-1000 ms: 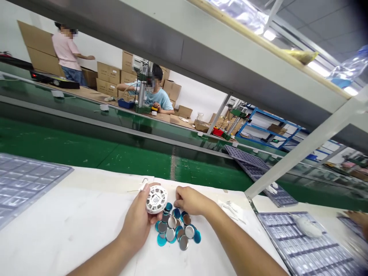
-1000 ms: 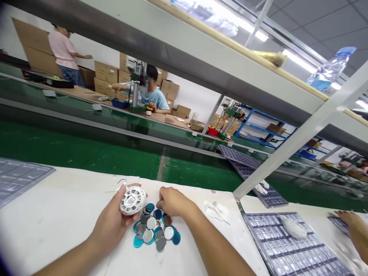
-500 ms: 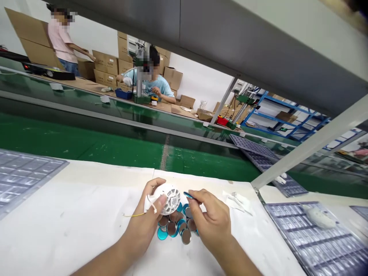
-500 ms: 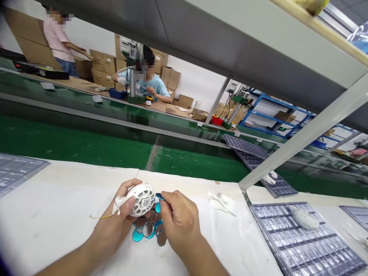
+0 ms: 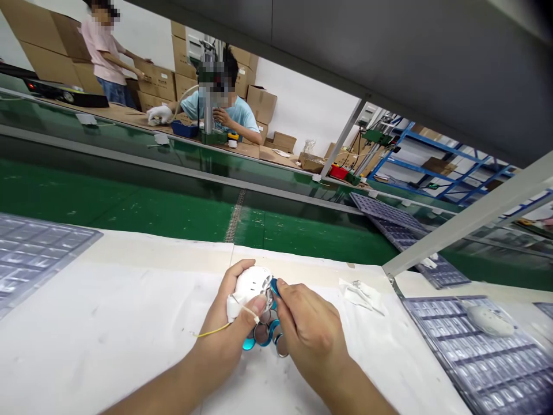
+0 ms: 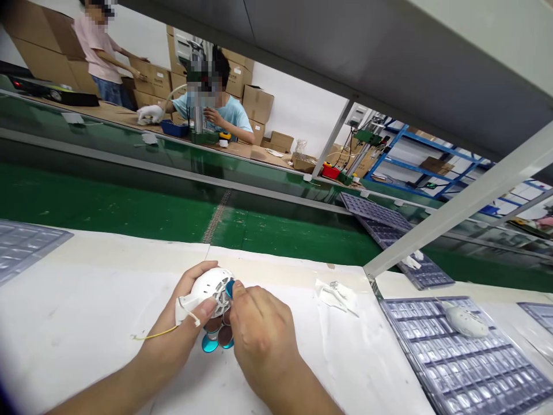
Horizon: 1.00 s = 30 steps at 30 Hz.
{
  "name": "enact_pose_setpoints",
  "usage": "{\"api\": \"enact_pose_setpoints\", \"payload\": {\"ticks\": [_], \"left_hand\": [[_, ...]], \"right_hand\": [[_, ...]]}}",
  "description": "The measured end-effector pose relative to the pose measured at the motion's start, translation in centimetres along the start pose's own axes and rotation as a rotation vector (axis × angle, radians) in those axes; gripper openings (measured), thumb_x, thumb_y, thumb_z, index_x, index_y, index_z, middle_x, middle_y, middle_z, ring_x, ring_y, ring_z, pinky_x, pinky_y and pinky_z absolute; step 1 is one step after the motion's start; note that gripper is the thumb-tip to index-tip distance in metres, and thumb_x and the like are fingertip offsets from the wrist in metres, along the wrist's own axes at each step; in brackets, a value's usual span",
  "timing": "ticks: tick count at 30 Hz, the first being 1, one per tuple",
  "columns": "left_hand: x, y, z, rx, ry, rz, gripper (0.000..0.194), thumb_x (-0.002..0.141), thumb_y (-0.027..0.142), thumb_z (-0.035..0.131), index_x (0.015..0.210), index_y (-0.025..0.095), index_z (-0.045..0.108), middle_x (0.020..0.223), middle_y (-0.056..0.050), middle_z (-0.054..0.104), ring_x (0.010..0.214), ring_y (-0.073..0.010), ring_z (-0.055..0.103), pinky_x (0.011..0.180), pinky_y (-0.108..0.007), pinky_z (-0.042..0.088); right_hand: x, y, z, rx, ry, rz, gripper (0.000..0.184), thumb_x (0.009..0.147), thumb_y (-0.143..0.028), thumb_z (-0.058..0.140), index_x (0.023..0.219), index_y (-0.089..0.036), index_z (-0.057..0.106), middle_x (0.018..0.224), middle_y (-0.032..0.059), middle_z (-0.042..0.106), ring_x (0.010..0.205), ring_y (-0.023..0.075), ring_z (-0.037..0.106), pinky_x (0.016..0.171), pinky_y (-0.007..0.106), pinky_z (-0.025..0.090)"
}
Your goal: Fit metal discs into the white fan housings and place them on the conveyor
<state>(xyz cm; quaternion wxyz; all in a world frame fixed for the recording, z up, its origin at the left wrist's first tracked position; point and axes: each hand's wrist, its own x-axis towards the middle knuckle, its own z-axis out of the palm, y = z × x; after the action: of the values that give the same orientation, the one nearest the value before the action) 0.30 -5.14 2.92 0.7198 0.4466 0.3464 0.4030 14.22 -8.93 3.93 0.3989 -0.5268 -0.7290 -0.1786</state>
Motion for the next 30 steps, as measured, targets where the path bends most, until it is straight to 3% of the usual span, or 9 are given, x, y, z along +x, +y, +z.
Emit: {"api": "enact_pose_setpoints", "payload": {"ticks": [9, 30], "left_hand": [[-0.11, 0.09, -0.26, 0.066, -0.035, -0.006, 0.063, 0.085, 0.046, 0.060, 0.138, 0.033, 0.029, 0.068, 0.001, 0.062, 0.056, -0.0206, 0.061, 0.055, -0.033, 0.046], [0.00, 0.15, -0.27, 0.043, 0.008, -0.021, 0.062, 0.084, 0.050, 0.061, 0.137, 0.030, 0.036, 0.066, -0.001, 0.064, 0.055, -0.0191, 0.058, 0.053, -0.030, 0.044]], "right_hand": [[-0.12, 0.32, -0.51, -0.016, -0.076, -0.044, 0.025, 0.096, -0.006, 0.040, 0.114, -0.008, 0.058, 0.072, 0.0071, 0.069, 0.059, 0.0162, 0.063, 0.051, 0.025, 0.049], [-0.29, 0.28, -0.63, -0.022, -0.140, -0.107, 0.029, 0.093, -0.002, 0.043, 0.120, -0.007, 0.053, 0.068, 0.0042, 0.068, 0.060, 0.0177, 0.061, 0.052, 0.028, 0.049]]}}
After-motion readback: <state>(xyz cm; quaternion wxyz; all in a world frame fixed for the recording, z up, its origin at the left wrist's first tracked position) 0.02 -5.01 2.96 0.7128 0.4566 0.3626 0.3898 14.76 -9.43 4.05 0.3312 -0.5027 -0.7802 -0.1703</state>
